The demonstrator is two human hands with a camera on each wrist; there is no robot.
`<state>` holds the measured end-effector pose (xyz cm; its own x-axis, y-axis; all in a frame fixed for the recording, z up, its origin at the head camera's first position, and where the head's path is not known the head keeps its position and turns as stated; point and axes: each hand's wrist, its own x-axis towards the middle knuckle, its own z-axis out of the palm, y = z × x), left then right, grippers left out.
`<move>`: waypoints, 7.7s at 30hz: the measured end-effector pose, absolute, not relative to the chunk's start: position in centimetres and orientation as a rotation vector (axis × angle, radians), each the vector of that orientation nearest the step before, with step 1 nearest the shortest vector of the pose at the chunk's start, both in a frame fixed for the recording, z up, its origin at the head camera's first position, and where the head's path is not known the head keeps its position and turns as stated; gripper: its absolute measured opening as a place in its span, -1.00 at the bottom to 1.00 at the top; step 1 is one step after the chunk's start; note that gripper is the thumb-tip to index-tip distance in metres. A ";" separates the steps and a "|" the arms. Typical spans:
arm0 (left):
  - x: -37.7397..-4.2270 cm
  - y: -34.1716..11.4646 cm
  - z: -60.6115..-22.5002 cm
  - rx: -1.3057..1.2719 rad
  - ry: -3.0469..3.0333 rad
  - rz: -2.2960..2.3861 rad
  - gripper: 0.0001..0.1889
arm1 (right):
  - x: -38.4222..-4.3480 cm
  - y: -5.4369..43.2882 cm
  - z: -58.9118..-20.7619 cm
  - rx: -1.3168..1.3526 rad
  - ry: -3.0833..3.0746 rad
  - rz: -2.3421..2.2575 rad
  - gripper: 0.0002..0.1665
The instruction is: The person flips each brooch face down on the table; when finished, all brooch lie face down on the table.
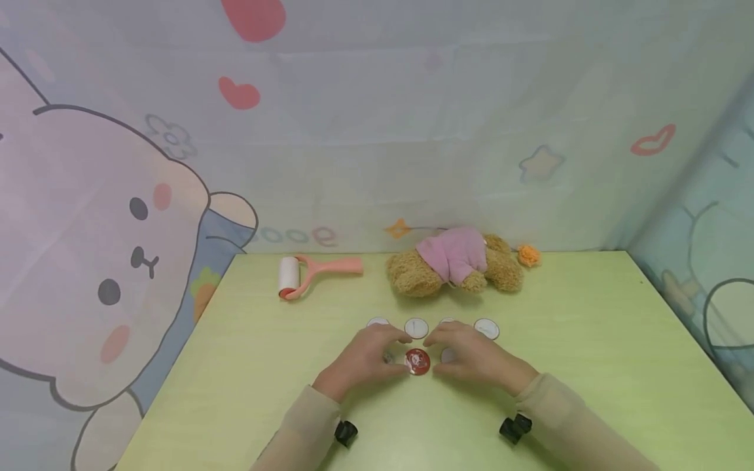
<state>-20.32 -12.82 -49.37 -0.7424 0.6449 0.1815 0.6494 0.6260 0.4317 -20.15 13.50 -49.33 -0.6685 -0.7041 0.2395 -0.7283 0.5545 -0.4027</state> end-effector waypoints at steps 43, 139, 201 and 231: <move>-20.7 -12.2 -50.0 -1.143 -2.843 -0.619 -0.49 | -20.4 11.3 -50.3 1.276 -2.727 0.679 -0.68; -21.0 -12.5 -49.3 -1.278 -2.654 -0.908 -0.82 | -20.9 11.9 -50.1 1.255 -2.550 0.886 -0.73; -20.8 -12.2 -49.5 -1.141 -2.566 -1.136 -0.64 | -20.4 11.8 -49.9 1.031 -2.580 1.111 -0.70; -20.9 -12.1 -49.9 -1.204 -2.525 -1.028 -0.64 | -20.3 12.1 -50.0 1.058 -2.673 1.217 -0.50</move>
